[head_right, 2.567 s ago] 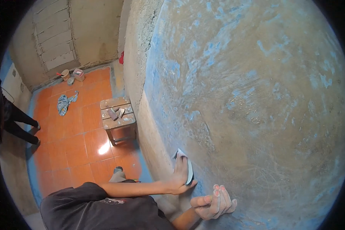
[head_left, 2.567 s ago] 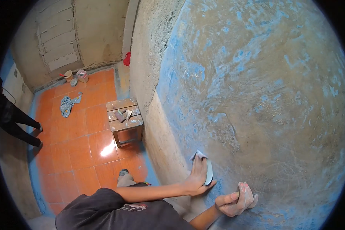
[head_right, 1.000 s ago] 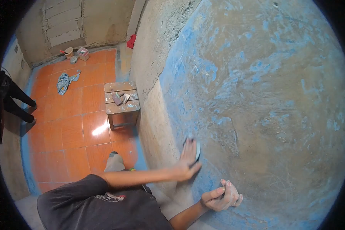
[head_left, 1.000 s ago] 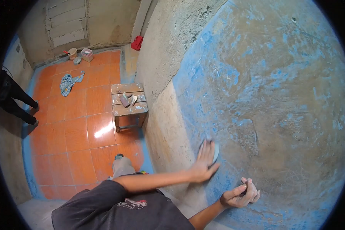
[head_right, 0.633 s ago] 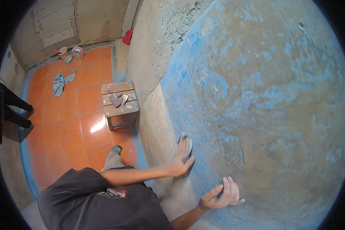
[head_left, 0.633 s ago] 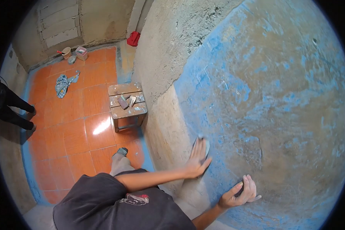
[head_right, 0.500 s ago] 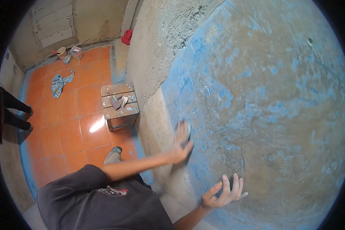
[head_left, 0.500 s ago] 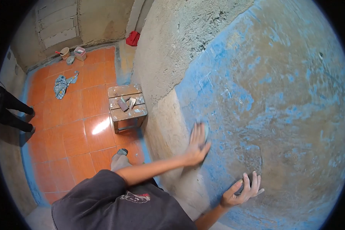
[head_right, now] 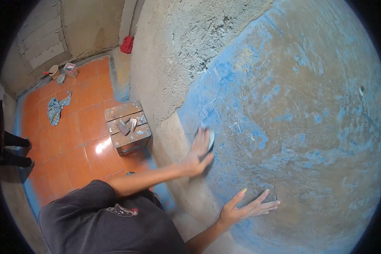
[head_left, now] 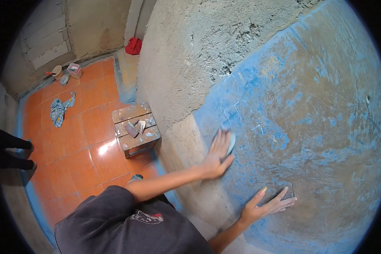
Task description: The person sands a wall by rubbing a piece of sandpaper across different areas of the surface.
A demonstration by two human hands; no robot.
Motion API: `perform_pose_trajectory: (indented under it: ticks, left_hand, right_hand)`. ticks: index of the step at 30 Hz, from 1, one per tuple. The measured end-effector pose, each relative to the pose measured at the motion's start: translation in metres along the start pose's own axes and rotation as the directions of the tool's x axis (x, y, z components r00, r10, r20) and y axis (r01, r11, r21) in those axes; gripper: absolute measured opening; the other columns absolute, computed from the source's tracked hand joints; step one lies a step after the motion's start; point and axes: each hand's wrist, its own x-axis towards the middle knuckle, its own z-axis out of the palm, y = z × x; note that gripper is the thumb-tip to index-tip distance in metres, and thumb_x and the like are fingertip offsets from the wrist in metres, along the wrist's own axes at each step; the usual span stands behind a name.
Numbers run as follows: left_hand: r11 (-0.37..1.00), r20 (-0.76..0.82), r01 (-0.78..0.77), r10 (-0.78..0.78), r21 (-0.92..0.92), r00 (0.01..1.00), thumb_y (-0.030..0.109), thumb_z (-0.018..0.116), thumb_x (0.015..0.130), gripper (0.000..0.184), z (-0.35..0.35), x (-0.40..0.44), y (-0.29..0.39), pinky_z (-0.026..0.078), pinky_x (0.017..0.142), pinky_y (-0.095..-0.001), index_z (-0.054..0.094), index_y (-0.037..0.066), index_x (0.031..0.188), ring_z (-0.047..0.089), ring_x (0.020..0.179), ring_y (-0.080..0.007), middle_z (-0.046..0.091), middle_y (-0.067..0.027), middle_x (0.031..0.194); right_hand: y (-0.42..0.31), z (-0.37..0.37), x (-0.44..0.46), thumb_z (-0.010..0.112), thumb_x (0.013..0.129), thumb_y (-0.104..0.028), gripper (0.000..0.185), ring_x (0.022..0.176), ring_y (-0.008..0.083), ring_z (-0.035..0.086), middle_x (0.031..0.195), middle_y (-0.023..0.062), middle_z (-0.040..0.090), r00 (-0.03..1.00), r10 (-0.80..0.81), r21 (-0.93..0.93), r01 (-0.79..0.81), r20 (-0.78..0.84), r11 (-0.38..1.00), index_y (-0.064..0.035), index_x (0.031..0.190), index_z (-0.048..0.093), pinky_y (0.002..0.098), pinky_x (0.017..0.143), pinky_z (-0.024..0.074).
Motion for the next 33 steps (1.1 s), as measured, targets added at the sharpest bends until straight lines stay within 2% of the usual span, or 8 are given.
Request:
perform_pose_trajectory:
  ticks: [5, 10, 13, 18, 21, 24, 27, 33]
  left_hand:
    - [0.999, -0.186, -0.047, 0.049, 0.011, 0.981, 0.034, 0.044, 0.102, 0.076, -0.046, 0.095, -0.001, 0.003, 0.121, -0.0488, 0.007, -0.006, 0.155, 0.001, 0.15, -0.0447, 0.007, -0.0288, 0.162]
    - [0.997, 0.169, 0.08, -0.082, 0.018, 0.982, 0.038, 0.043, 0.102, 0.081, 0.006, -0.031, -0.02, 0.001, 0.12, -0.0532, 0.005, -0.012, 0.152, -0.004, 0.148, -0.0504, 0.004, -0.0349, 0.159]
    - [0.991, 0.21, 0.131, -0.126, -0.011, 0.969, 0.039, 0.044, 0.101, 0.083, 0.001, -0.03, -0.007, 0.001, 0.119, -0.0545, 0.004, -0.014, 0.152, -0.004, 0.147, -0.0528, 0.003, -0.0375, 0.158]
    - [0.991, -0.065, -0.12, 0.124, 0.064, 0.99, 0.035, 0.05, 0.099, 0.084, -0.034, 0.089, 0.014, 0.002, 0.118, -0.0582, 0.006, -0.014, 0.151, -0.002, 0.146, -0.0555, 0.007, -0.0373, 0.157]
    - [0.977, -0.008, -0.157, 0.16, 0.145, 0.987, 0.036, 0.05, 0.099, 0.084, -0.02, 0.065, 0.005, 0.003, 0.118, -0.059, 0.007, -0.015, 0.15, 0.0, 0.145, -0.0557, 0.01, -0.0379, 0.156]
    - [0.99, 0.282, -0.046, 0.006, 0.134, 0.959, 0.04, 0.05, 0.099, 0.088, 0.021, -0.037, -0.012, 0.003, 0.117, -0.0622, 0.006, -0.019, 0.148, -0.001, 0.142, -0.0621, 0.009, -0.0441, 0.152]
    - [0.995, 0.423, 0.019, -0.057, 0.093, 0.904, 0.04, 0.05, 0.099, 0.09, 0.033, -0.069, -0.018, 0.002, 0.116, -0.0638, 0.004, -0.02, 0.148, -0.002, 0.141, -0.064, 0.006, -0.0451, 0.152]
    - [0.995, 0.029, -0.05, 0.048, 0.08, 0.998, 0.036, 0.051, 0.098, 0.09, 0.015, 0.038, 0.025, -0.003, 0.115, -0.0636, 0.0, -0.019, 0.148, -0.01, 0.141, -0.0615, -0.001, -0.0462, 0.152]
  right_hand:
    - [-0.006, 0.003, -0.009, 0.051, 0.098, -0.044, 0.063, 0.149, 0.0479, 0.007, 0.163, 0.0242, 0.01, 0.998, 0.013, -0.037, -0.011, 0.058, 0.999, -0.0145, 0.152, 0.039, 0.0673, 0.115, 0.0125]
    - [-0.013, 0.011, -0.011, 0.055, 0.097, -0.041, 0.062, 0.149, 0.0475, 0.009, 0.162, 0.0258, 0.01, 1.0, -0.005, -0.098, 0.008, 0.031, 0.995, -0.0132, 0.151, 0.04, 0.067, 0.115, 0.0133]
    - [-0.015, 0.013, -0.01, 0.056, 0.097, -0.037, 0.06, 0.149, 0.0481, 0.01, 0.162, 0.0266, 0.011, 1.0, -0.006, -0.069, 0.007, 0.008, 0.998, -0.0125, 0.15, 0.042, 0.0674, 0.114, 0.0136]
    - [-0.005, 0.007, -0.015, 0.054, 0.098, -0.036, 0.057, 0.149, 0.0487, 0.01, 0.162, 0.0259, 0.013, 0.999, 0.011, -0.069, -0.009, 0.03, 0.998, -0.0105, 0.149, 0.044, 0.0673, 0.114, 0.0129]
    - [0.024, 0.005, -0.024, 0.049, 0.1, -0.035, 0.055, 0.149, 0.0477, 0.008, 0.162, 0.0253, 0.013, 0.999, 0.039, -0.185, -0.042, -0.018, 0.982, -0.0093, 0.149, 0.043, 0.0665, 0.114, 0.0098]
    - [0.053, 0.01, -0.021, 0.043, 0.102, -0.033, 0.053, 0.15, 0.0475, 0.006, 0.162, 0.0252, 0.012, 0.989, 0.045, -0.215, -0.075, -0.144, 0.974, -0.0086, 0.15, 0.041, 0.0659, 0.115, 0.0065]
    - [0.083, 0.009, -0.026, 0.038, 0.103, -0.031, 0.053, 0.149, 0.048, 0.005, 0.162, 0.0255, 0.011, 0.975, 0.012, -0.246, -0.068, -0.224, 0.967, -0.008, 0.151, 0.039, 0.0655, 0.115, 0.0046]
    - [0.13, 0.014, -0.048, 0.032, 0.104, -0.032, 0.055, 0.149, 0.0486, 0.006, 0.162, 0.0267, 0.014, 0.951, -0.059, -0.34, -0.049, -0.302, 0.939, -0.0065, 0.152, 0.036, 0.0648, 0.115, 0.0027]
